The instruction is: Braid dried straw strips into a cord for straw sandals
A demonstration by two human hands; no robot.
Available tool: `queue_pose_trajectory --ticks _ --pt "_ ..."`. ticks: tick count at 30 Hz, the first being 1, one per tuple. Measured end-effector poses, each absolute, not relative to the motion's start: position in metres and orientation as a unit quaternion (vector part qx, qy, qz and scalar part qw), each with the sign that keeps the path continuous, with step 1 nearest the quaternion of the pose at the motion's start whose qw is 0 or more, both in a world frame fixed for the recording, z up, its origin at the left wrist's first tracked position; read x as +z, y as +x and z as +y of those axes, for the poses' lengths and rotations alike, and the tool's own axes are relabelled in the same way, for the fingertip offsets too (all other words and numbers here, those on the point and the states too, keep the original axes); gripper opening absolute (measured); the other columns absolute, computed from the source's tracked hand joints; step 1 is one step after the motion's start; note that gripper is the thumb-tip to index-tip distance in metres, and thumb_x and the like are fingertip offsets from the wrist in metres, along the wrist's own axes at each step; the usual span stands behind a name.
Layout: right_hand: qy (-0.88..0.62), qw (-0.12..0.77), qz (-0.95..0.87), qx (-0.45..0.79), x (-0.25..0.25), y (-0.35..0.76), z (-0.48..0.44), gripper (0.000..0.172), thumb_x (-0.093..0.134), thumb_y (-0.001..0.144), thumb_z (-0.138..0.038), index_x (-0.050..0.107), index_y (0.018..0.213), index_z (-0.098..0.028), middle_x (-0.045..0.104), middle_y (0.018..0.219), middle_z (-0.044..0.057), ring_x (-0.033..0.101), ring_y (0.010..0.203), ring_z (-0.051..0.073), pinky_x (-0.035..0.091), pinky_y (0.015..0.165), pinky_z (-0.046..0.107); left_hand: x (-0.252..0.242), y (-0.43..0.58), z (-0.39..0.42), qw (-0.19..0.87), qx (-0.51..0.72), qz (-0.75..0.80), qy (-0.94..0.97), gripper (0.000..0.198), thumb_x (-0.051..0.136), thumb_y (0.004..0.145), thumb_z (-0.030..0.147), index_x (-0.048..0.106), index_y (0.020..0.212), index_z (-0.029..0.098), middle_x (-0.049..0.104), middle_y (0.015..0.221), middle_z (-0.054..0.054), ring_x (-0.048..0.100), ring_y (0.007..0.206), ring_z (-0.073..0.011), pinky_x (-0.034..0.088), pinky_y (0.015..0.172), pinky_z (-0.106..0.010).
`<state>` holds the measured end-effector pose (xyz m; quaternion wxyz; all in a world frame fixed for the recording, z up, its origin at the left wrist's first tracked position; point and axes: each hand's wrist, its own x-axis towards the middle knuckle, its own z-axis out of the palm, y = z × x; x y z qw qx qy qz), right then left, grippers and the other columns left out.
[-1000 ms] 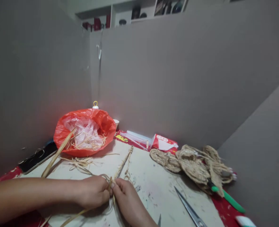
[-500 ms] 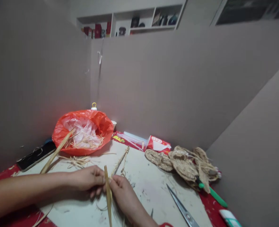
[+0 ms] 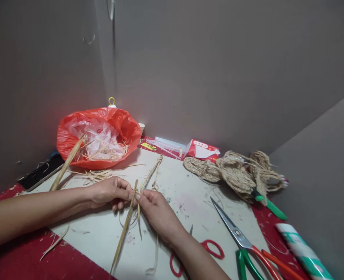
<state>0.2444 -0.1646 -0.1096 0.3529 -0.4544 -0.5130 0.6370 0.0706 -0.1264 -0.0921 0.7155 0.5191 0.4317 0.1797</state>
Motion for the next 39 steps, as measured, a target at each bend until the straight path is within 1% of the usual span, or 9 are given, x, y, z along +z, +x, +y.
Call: queue_pose_trajectory --ticks 2,4,9,15,20,28,31,34,39 --pt "-0.444 0.349 -0.534 0.629 -0.112 0.245 -0.164 0.033 0.062 0.077 -0.048 0.061 0.066 -0.017 0.045 0.050 -0.004 0.038 0.049 0.011 0.030 0.048 0.022 -0.092 0.073 -0.127 0.705 0.189 0.442 0.521 0.022 0.070 0.061 0.031 0.061 0.066 0.012 0.054 0.046 0.003 0.046 0.037 -0.0055 0.036 0.036 -0.015" --pt "-0.436 0.344 -0.545 0.628 -0.113 0.246 -0.163 0.033 0.061 0.077 -0.048 0.063 0.068 -0.016 0.050 0.053 -0.002 0.042 0.053 0.012 0.033 0.050 0.023 -0.092 0.075 -0.127 0.687 0.193 0.450 0.537 0.022 0.070 0.061 0.032 0.059 0.065 0.013 0.051 0.042 0.004 0.046 0.036 -0.0062 0.036 0.036 -0.016" --pt "-0.445 0.334 -0.556 0.618 -0.116 0.248 -0.163 0.032 0.061 0.079 -0.046 0.063 0.068 -0.016 0.052 0.055 -0.002 0.041 0.051 0.011 0.034 0.051 0.023 -0.092 0.078 -0.128 0.646 0.197 0.465 0.572 0.019 0.066 0.063 0.030 0.055 0.064 0.014 0.050 0.043 0.005 0.046 0.036 -0.0069 0.036 0.036 -0.017" --pt "-0.459 0.322 -0.560 0.610 -0.116 0.250 -0.163 0.031 0.062 0.078 -0.044 0.060 0.065 -0.016 0.049 0.053 -0.002 0.042 0.052 0.011 0.033 0.049 0.023 -0.094 0.080 -0.129 0.650 0.204 0.475 0.557 0.020 0.068 0.061 0.029 0.055 0.068 0.015 0.052 0.048 0.004 0.048 0.040 -0.0082 0.039 0.036 -0.018" --pt "-0.483 0.314 -0.565 0.591 -0.116 0.250 -0.163 0.031 0.058 0.080 -0.043 0.057 0.064 -0.017 0.048 0.053 -0.003 0.041 0.052 0.011 0.031 0.048 0.022 -0.092 0.080 -0.132 0.623 0.213 0.469 0.589 0.016 0.065 0.063 0.026 0.055 0.066 0.015 0.051 0.048 0.005 0.047 0.038 -0.0071 0.041 0.038 -0.019" --pt "-0.478 0.314 -0.587 0.573 -0.108 0.247 -0.164 0.030 0.055 0.080 -0.042 0.054 0.061 -0.018 0.045 0.052 -0.003 0.040 0.053 0.012 0.031 0.051 0.023 -0.089 0.082 -0.136 0.688 0.235 0.452 0.517 0.017 0.068 0.058 0.025 0.056 0.063 0.013 0.051 0.047 0.004 0.047 0.037 -0.0069 0.040 0.038 -0.018" --pt "-0.488 0.302 -0.588 0.571 -0.105 0.245 -0.164 0.030 0.053 0.080 -0.040 0.051 0.060 -0.018 0.041 0.053 -0.005 0.034 0.051 0.011 0.028 0.049 0.023 -0.080 0.078 -0.139 0.716 0.240 0.410 0.512 0.016 0.068 0.061 0.024 0.058 0.065 0.013 0.049 0.045 0.005 0.046 0.037 -0.0060 0.039 0.039 -0.017" --pt "-0.502 0.286 -0.585 0.570 -0.107 0.245 -0.163 0.029 0.050 0.082 -0.039 0.048 0.062 -0.019 0.036 0.054 -0.006 0.027 0.050 0.010 0.023 0.046 0.023 -0.063 0.067 -0.142 0.718 0.261 0.391 0.513 0.016 0.069 0.063 0.023 0.056 0.067 0.014 0.051 0.049 0.004 0.050 0.043 -0.0064 0.041 0.042 -0.017" --pt "-0.519 0.297 -0.596 0.536 -0.112 0.246 -0.161 0.028 0.049 0.082 -0.037 0.049 0.062 -0.018 0.038 0.054 -0.005 0.030 0.051 0.011 0.025 0.049 0.024 -0.014 0.034 -0.150 0.656 0.362 0.420 0.512 0.020 0.069 0.067 0.027 0.053 0.075 0.019 0.054 0.062 0.003 0.053 0.054 -0.0077 0.041 0.047 -0.018"
